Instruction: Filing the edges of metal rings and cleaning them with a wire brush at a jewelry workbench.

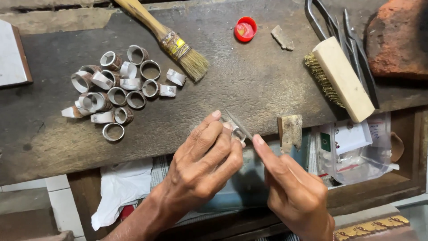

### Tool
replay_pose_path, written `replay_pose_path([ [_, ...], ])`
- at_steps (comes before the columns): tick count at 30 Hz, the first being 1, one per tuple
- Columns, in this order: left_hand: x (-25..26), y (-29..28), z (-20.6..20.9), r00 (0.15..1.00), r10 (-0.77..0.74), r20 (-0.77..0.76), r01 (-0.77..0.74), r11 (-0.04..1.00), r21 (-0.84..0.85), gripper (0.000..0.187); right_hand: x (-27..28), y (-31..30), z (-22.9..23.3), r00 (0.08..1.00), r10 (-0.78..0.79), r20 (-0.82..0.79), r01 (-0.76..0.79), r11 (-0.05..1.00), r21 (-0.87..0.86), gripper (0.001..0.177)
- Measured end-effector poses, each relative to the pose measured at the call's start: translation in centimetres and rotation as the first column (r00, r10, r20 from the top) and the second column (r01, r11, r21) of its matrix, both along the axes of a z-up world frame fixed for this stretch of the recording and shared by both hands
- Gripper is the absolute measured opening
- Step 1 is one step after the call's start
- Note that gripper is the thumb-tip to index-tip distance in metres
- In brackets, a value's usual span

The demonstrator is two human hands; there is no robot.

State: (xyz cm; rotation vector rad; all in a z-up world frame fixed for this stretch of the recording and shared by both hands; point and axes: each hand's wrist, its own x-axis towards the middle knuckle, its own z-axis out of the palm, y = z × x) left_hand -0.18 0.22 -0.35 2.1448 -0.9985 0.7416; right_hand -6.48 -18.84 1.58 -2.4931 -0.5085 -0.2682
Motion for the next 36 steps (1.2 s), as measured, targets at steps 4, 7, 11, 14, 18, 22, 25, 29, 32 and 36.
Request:
replay_pose_path([
  [4,0.3,-0.2,0.2,0.999,-0.033,-0.012,0.032,0.999,-0.008,0.018,-0.1,-0.4,-0.8,0.999,0.012,-0.053,-0.013,0.999,-0.029,0.037],
  [7,0.1,-0.3,0.4,0.999,-0.041,-0.021,0.041,0.999,-0.014,0.021,1.0,-0.1,-0.7,0.998,0.051,-0.044,-0.051,0.999,-0.006,0.042],
  [11,0.1,0.1,0.2,0.999,-0.026,-0.024,0.025,1.000,-0.011,0.020,0.4,-0.2,-0.9,0.999,0.040,0.020,-0.041,0.999,0.019,0.035],
  [14,0.4,0.2,0.4,0.999,-0.030,-0.021,0.030,1.000,-0.011,0.015,-2.0,-1.2,-1.9,0.998,-0.068,0.000,0.068,0.998,0.010,0.036],
  [18,0.6,0.0,0.3,0.998,-0.041,-0.038,0.041,0.999,0.006,0.013,-1.7,-1.4,-2.6,0.999,-0.017,-0.031,0.018,0.999,0.034,0.035],
  [22,0.4,-0.1,0.6,0.999,-0.041,-0.034,0.041,0.999,0.008,0.014,0.0,-0.6,-2.8,0.999,0.029,-0.020,-0.028,0.999,0.045,0.043],
  [25,0.3,-0.2,0.5,0.999,-0.033,-0.022,0.033,0.999,0.015,0.014,-0.4,-0.7,-2.4,0.999,0.032,-0.016,-0.031,0.998,0.053,0.040],
  [29,0.3,0.2,0.1,0.998,-0.054,-0.021,0.054,0.998,0.043,0.012,-2.6,-1.8,-3.4,0.998,0.022,-0.053,-0.021,0.999,0.030,0.045],
  [32,0.2,-0.1,0.4,0.997,-0.057,-0.045,0.059,0.998,0.028,0.017,-0.7,-0.7,-3.5,1.000,0.008,0.010,-0.009,0.999,0.044,0.041],
  [36,0.3,-0.1,0.6,0.998,-0.049,-0.050,0.049,0.999,0.001,0.020,-1.0,-1.1,-3.7,0.999,0.040,-0.002,-0.039,0.997,0.073,0.040],
])
